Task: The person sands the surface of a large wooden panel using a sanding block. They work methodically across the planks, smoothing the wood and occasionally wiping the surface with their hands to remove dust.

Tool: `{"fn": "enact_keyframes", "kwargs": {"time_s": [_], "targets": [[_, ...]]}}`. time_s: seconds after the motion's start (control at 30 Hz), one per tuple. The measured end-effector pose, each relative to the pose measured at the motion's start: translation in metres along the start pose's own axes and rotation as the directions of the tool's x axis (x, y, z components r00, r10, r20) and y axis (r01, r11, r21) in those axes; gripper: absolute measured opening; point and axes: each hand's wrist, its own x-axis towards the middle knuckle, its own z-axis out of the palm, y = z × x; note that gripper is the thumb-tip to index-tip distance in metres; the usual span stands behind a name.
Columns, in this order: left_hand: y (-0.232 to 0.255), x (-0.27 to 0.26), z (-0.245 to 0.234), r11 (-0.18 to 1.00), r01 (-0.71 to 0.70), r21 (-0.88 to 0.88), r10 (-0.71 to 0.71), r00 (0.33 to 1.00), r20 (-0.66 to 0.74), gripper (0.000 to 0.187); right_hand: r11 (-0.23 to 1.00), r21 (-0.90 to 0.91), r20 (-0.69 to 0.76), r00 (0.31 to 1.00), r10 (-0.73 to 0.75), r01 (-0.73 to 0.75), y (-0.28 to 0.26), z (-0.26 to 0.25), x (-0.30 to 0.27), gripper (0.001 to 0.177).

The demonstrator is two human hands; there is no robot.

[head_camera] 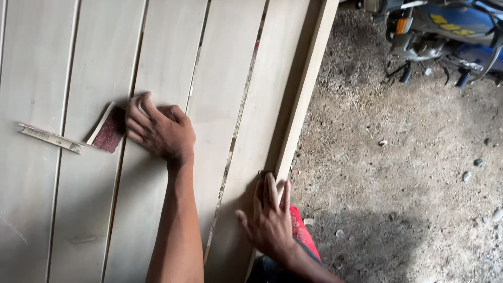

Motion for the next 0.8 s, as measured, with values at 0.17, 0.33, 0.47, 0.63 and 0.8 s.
{"fn": "enact_keyframes", "kwargs": {"time_s": [0.17,0.33,0.47,0.63,0.8], "targets": [[0.003,0.004,-0.005,0.999,-0.018,0.034,0.019,0.999,-0.025,0.055,0.968,-0.242,-0.227,0.974,0.012,-0.068,0.093,0.013,0.134,0.084],[0.001,0.000,-0.003,1.000,0.026,0.017,-0.027,0.999,0.043,0.054,0.972,-0.077,-0.214,0.956,0.201,-0.221,0.189,-0.046,0.305,0.077],[0.003,0.002,-0.001,0.999,0.041,0.034,-0.042,0.998,0.047,0.056,0.983,-0.023,-0.240,0.955,0.172,-0.183,0.156,-0.016,0.236,0.078],[0.009,0.006,-0.007,1.000,0.014,0.025,-0.014,1.000,0.008,0.057,1.000,0.007,-0.098,0.995,-0.009,0.009,0.020,0.001,0.023,0.088],[0.007,0.002,-0.008,0.999,0.032,0.000,-0.032,0.999,0.021,0.053,0.992,-0.123,-0.125,0.992,0.007,-0.022,0.082,0.009,0.101,0.085]]}}
